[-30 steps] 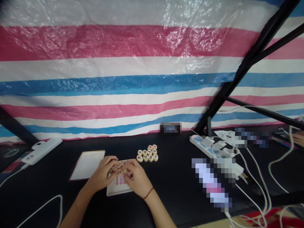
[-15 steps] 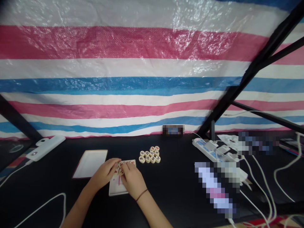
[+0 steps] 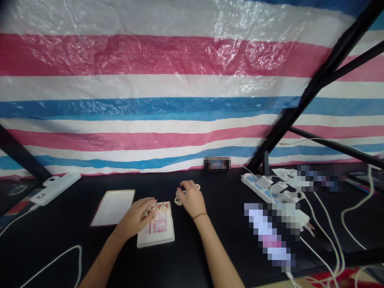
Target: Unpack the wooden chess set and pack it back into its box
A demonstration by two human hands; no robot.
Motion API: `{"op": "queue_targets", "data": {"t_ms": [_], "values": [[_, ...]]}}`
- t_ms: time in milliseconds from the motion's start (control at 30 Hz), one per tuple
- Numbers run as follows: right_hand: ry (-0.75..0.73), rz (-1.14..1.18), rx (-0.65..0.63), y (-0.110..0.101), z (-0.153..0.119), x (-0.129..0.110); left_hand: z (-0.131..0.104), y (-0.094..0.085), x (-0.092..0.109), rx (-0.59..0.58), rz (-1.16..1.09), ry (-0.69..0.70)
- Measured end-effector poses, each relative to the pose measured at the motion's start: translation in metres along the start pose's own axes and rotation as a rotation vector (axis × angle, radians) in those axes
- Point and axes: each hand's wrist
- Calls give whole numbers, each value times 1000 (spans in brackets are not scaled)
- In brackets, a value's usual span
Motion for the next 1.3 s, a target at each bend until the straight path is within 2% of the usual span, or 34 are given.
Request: {"op": "queue_targets", "data": {"t_ms": [33,67,167,267,433,667,767,867,933,1000,1100,1200,1300], "values": [[92,-67,-46,-9,12,10,1,1,1,-7,14,-3],[157,-136,-144,-16,23,18,2,3,2,-13,25,-3],[226,-289,-401,-28,50,31,4,9,2,-36,28,15],[236,-329,-489,-27,65,31,4,11,2,-68,22,20],[274,-347,-613,-25,76,26,3,11,2,-90,17,16],[277,-333,-642,-24,81,25,3,10,3,-125,2,-7],[275,-303,-593,-23,81,24,2,10,2,-123,4,11],[253,-243,-504,-28,79,21,4,8,4,-48,6,28],[200,-180,-448,-32,73,15,9,4,6,40,-30,15],[95,-21,-426,-34,62,5,15,0,10,104,-110,-8],[-71,499,-465,-26,38,-16,25,-3,17,85,-254,22],[-98,873,-515,-9,13,-32,28,-1,24,73,-344,62],[-58,1025,-503,7,-3,-36,23,2,28,77,-356,39]]}}
Point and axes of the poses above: each hand's wrist, its own z-axis towards the middle knuckle, its own y-axis out of the palm, x = y × z, and after that the axes turned 11 degrees about -x, right-handed
